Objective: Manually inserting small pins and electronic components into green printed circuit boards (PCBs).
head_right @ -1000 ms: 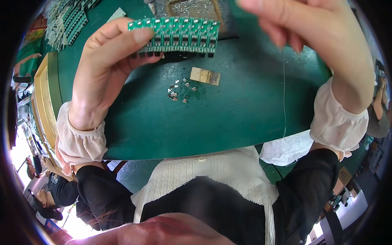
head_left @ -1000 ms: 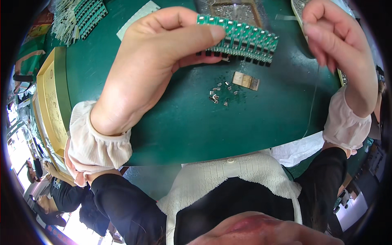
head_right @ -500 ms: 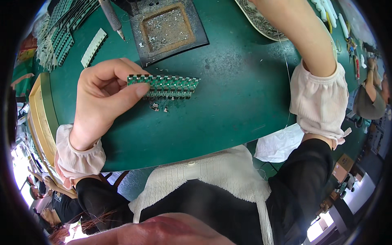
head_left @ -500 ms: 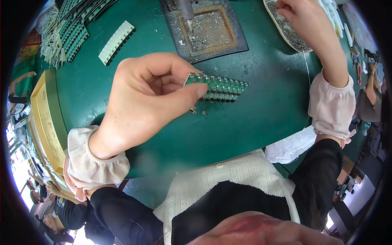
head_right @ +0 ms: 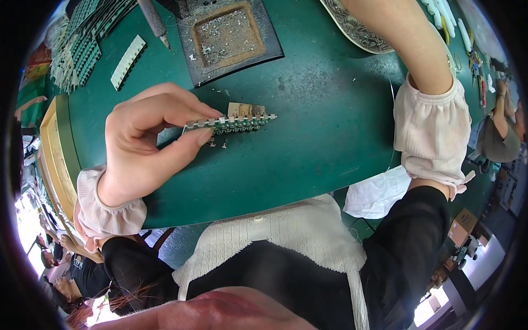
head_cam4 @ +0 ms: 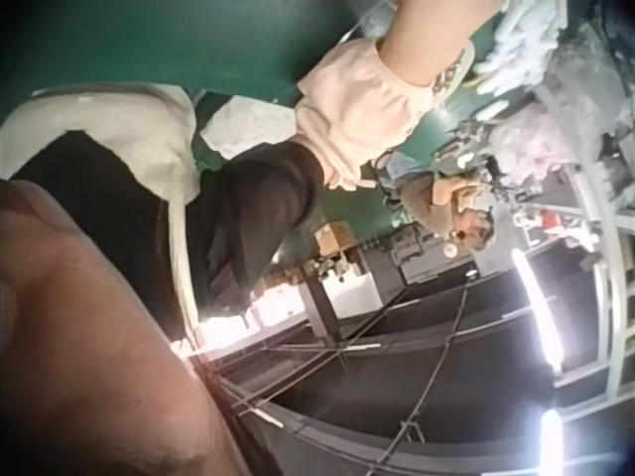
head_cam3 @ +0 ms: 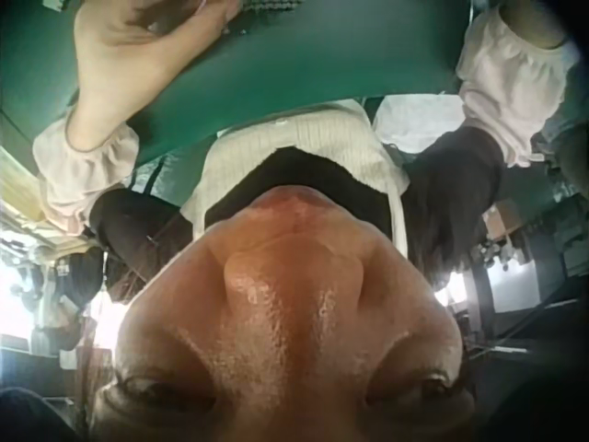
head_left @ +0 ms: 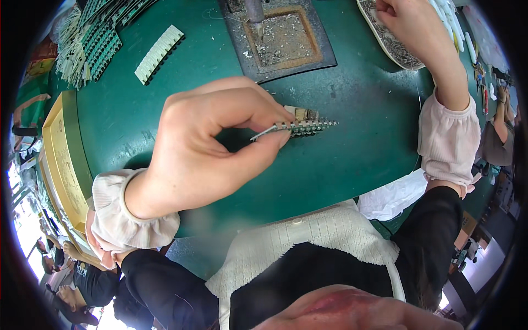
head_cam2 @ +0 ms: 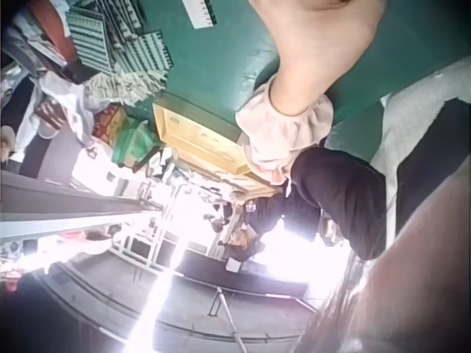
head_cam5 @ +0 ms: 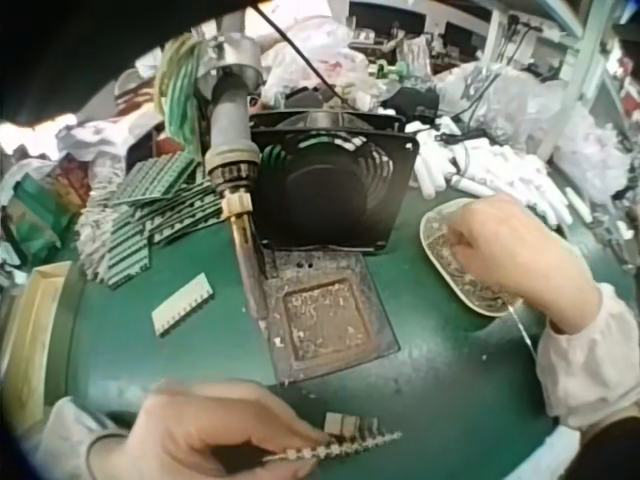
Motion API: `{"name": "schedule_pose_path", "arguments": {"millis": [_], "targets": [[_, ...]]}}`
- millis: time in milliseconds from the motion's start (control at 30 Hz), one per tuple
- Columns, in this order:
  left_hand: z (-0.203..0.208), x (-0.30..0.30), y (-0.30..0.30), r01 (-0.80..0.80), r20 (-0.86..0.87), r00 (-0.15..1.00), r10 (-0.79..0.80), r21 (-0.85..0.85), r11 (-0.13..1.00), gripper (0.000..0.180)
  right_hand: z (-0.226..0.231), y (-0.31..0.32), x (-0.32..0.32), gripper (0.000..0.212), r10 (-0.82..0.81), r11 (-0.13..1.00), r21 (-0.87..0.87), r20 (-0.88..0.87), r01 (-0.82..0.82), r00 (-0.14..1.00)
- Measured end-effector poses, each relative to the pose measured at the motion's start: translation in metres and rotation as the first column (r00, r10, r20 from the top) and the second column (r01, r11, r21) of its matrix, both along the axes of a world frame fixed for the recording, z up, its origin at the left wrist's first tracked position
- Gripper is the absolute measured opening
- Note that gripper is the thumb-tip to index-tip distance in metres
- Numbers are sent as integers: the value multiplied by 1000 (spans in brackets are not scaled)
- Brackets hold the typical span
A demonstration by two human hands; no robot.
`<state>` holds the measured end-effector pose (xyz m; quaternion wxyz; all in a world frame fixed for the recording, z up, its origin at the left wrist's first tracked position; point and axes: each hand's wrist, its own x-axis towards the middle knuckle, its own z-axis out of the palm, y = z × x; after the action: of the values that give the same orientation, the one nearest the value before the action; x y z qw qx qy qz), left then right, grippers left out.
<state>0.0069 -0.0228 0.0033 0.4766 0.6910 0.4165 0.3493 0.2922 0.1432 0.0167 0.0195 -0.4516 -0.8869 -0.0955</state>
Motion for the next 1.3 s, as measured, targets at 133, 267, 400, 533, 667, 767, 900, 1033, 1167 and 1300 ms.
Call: {"name": "schedule_pose_path", "arguments": {"millis": [133,267,400,533,667,767,900,1033,1167,1300], "targets": [[0,0,1,46,-73,997,-35,157,987,13,9,-5,-3,9,-140,989,-53,-54,137,989],[-2,2,0,63,-103,994,-37,266,962,17,14,-22,-14,10,-64,998,21,-113,67,992],[-7,3,3,76,-117,993,-34,369,926,20,13,-19,-12,10,90,996,-20,-50,-91,995],[7,-3,6,176,-310,950,-34,443,879,21,6,-4,-3,9,61,995,-82,-21,-63,998],[0,2,4,149,-256,966,-32,453,879,27,8,-4,-4,11,6,995,-98,61,0,998],[-7,3,5,133,-247,969,5,538,832,32,20,-28,-23,10,-94,995,9,-105,96,990],[-11,0,3,149,-298,948,114,729,668,36,23,-42,-36,11,-193,929,-370,-531,-22,825],[-12,2,6,148,-287,942,175,822,550,36,17,-58,-31,11,-262,557,-665,-709,-497,655],[-14,2,7,141,-283,935,216,851,505,35,15,-70,-43,12,-138,487,-630,-740,-605,659],[-17,3,7,119,-246,951,189,852,509,34,14,-75,-47,11,-146,468,-672,-699,-574,700]]}}
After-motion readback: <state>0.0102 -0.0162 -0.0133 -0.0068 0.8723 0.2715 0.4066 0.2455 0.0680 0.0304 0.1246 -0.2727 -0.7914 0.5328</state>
